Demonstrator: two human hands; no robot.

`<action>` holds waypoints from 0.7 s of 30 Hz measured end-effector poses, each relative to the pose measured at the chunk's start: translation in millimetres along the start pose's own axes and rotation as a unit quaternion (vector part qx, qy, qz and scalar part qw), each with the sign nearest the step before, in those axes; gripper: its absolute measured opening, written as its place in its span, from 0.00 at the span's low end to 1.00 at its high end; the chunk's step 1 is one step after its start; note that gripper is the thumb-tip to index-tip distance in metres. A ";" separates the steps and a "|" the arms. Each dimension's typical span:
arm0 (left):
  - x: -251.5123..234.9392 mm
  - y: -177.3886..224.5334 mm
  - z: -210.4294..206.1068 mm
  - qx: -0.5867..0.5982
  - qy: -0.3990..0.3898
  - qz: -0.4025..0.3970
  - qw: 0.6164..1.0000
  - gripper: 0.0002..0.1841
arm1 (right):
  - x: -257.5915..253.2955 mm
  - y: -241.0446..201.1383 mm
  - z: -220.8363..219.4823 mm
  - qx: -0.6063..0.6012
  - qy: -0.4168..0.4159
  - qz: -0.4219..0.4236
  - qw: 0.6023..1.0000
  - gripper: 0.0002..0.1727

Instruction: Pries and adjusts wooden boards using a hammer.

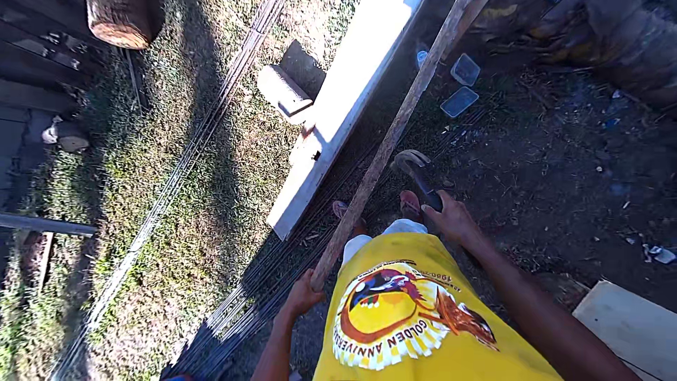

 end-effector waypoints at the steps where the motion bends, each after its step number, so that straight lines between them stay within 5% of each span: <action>1: -0.3 -0.7 -2.0 0.019 -0.014 -0.006 1.000 0.41 | 0.9 -7.5 8.9 -0.008 0.018 0.006 1.000 0.25; 9: 20.4 14.0 -27.6 0.289 -0.205 -0.004 0.935 0.29 | 29.4 -36.6 95.1 -0.054 0.172 0.004 0.984 0.26; 16: 18.1 14.9 -26.0 0.282 -0.189 -0.012 0.940 0.32 | 94.2 -83.4 121.6 -0.022 0.307 0.113 0.945 0.21; 19: 13.1 15.7 -21.6 0.250 -0.154 -0.036 0.955 0.37 | 65.1 -77.8 79.3 0.037 0.261 0.122 0.957 0.21; 21: 9.0 13.2 -18.9 0.222 -0.132 -0.044 0.965 0.39 | 16.5 -51.4 27.5 0.097 0.136 0.078 0.983 0.23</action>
Point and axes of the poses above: each hand's wrist, its own x-axis away from the middle knuckle, its own z-axis out of the back of the hand, y = z × x, the point moved 9 cm from there along -x, towards the middle knuckle, and after that the axes turned 12 degrees about x, right-handed, at the moved point
